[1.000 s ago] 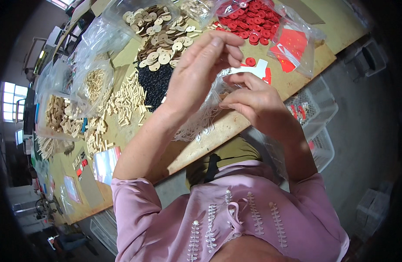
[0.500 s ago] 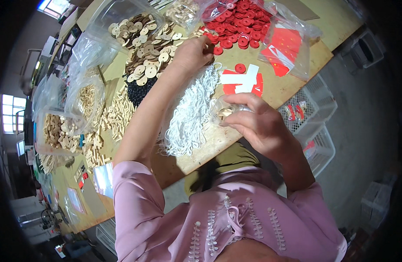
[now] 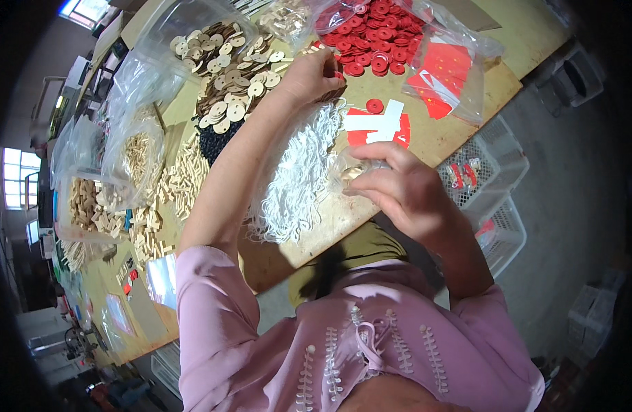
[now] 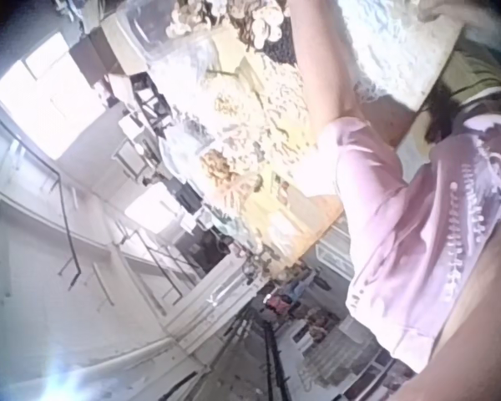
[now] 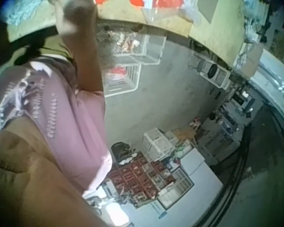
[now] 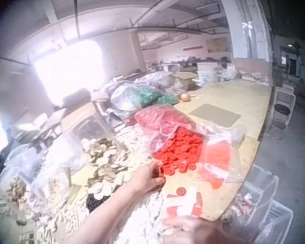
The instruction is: The person assembles small craft kits by placing wooden blocks, black beads, and white strings into clear plastic bags. They then insert a red paper flag into each bag and seal it. The process is repeated multiple times at a workbench in a workshop setting.
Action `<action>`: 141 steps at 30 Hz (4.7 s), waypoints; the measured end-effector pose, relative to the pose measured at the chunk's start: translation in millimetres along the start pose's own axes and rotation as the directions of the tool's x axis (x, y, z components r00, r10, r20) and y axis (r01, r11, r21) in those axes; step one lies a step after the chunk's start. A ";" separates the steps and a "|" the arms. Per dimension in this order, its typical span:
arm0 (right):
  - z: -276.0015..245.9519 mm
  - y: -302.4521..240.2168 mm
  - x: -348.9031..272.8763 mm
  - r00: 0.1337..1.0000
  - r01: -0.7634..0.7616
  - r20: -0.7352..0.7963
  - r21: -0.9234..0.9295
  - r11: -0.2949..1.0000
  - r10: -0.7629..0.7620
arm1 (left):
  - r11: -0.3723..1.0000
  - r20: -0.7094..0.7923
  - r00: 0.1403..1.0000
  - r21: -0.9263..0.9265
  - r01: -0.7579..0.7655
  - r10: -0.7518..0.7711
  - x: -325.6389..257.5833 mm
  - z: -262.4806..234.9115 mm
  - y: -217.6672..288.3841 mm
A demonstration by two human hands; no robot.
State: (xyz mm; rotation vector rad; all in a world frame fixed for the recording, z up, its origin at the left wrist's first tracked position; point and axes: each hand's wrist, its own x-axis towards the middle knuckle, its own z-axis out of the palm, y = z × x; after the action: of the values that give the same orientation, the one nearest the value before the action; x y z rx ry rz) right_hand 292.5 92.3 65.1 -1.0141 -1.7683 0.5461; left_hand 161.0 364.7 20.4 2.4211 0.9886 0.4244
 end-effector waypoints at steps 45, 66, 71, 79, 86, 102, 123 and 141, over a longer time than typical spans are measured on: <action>37.5 -72.6 -33.0 0.994 0.025 0.107 -0.195 0.981 -0.004 | 0.915 -0.628 0.717 -0.402 0.034 -0.303 -297.8 5.5 54.0; 70.5 -74.2 -32.7 0.976 0.085 0.201 -0.005 0.996 -0.082 | 0.284 -0.459 0.709 -0.888 -0.361 -0.536 -346.5 -49.5 72.7; 86.5 -86.3 -26.3 0.957 0.124 0.258 0.047 0.991 -0.132 | 0.483 -0.568 0.727 -0.796 -0.366 -0.385 -367.0 -42.9 116.2; 92.1 -94.9 -23.6 0.919 0.199 0.344 0.021 0.980 -0.194 | 0.993 -0.584 0.812 0.101 0.064 0.007 -372.5 -30.9 140.3; 92.8 -96.7 -25.6 0.883 0.143 0.427 0.152 0.978 -0.195 | 0.992 -0.348 0.931 0.105 -0.074 0.107 -385.9 -41.9 127.6; 102.5 -98.1 -29.2 0.903 0.089 0.401 0.182 0.979 -0.156 | 0.933 -0.461 0.884 -0.347 -0.095 -0.081 -401.2 -32.8 117.2; 109.4 -88.2 -24.0 0.843 0.060 0.535 0.017 0.998 -0.060 | 0.375 -0.360 0.804 -0.908 -0.186 -0.474 -403.1 40.0 106.0; 111.4 -88.2 -34.6 0.857 0.006 0.514 0.064 0.998 -0.038 | 0.806 -0.620 0.667 -0.590 -0.050 -0.413 -404.2 31.2 132.5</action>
State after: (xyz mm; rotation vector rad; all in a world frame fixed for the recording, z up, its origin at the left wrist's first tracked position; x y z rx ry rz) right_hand 162.9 24.4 66.1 -0.8493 -2.2132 0.9180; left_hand -28.7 -17.2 26.5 1.5465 1.1857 1.4659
